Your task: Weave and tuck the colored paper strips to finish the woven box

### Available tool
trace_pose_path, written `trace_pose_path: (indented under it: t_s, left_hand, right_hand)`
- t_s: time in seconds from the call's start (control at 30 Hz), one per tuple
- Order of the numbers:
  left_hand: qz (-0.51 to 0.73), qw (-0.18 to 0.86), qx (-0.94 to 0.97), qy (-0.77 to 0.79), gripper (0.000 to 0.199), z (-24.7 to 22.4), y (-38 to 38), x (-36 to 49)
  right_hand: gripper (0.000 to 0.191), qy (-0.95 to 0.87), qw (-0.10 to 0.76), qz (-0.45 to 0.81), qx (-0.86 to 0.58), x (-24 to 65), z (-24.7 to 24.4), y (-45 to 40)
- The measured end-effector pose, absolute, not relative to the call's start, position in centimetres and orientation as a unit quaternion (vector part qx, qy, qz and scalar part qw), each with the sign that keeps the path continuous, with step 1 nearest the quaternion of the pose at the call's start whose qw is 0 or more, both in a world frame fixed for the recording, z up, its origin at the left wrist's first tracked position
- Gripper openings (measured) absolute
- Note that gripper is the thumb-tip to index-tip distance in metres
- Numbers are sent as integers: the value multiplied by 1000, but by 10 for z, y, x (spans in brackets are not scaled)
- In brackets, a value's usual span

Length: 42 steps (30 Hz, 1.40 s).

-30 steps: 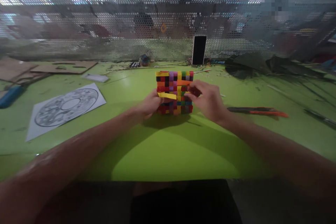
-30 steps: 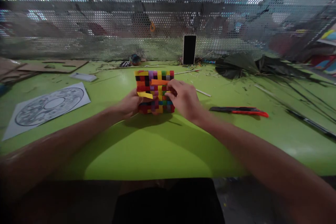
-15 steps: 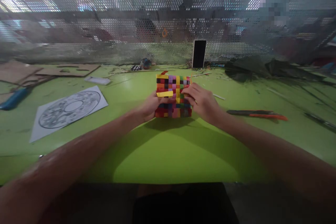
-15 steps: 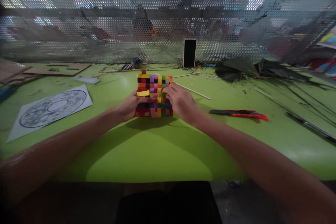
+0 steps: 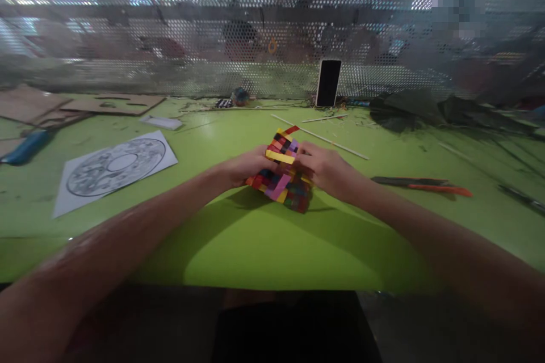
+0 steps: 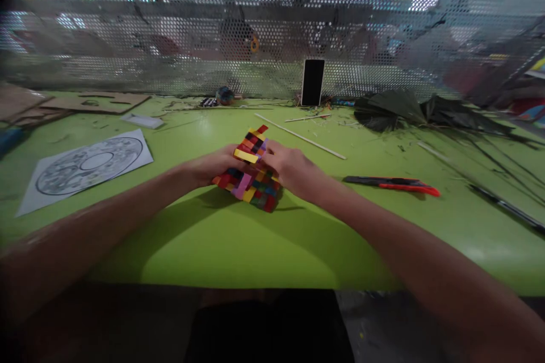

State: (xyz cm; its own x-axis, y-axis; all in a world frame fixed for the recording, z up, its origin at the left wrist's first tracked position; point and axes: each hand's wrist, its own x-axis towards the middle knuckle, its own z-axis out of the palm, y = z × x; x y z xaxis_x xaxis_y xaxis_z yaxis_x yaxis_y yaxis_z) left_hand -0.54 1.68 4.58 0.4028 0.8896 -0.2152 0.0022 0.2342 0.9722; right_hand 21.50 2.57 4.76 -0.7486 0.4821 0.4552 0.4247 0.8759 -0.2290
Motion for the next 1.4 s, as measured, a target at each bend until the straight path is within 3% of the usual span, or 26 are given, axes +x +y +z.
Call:
trace_pose_path:
  t_s: [0.13, 0.37, 0.6, 0.87, 0.97, 1.4]
  left_hand:
    - [317, 658, 549, 407, 20, 46, 13, -1]
    - [348, 639, 562, 395, 12, 46, 4, 9]
    - [399, 603, 585, 367, 17, 39, 3, 10]
    - [465, 568, 535, 419, 37, 33, 8, 10]
    - [453, 582, 525, 426, 43, 35, 7, 9]
    - [379, 503, 671, 391, 39, 36, 8, 7]
  right_hand:
    - [29, -945, 240, 53, -214, 213, 56, 22]
    - [19, -933, 271, -13, -238, 202, 64, 11]
    - [24, -929, 200, -106, -294, 201, 69, -6]
    - [27, -898, 315, 15, -305, 209, 62, 10]
    - [20, -885, 346, 69, -303, 212, 63, 18]
    - [13, -904, 292, 101, -296, 214, 60, 19]
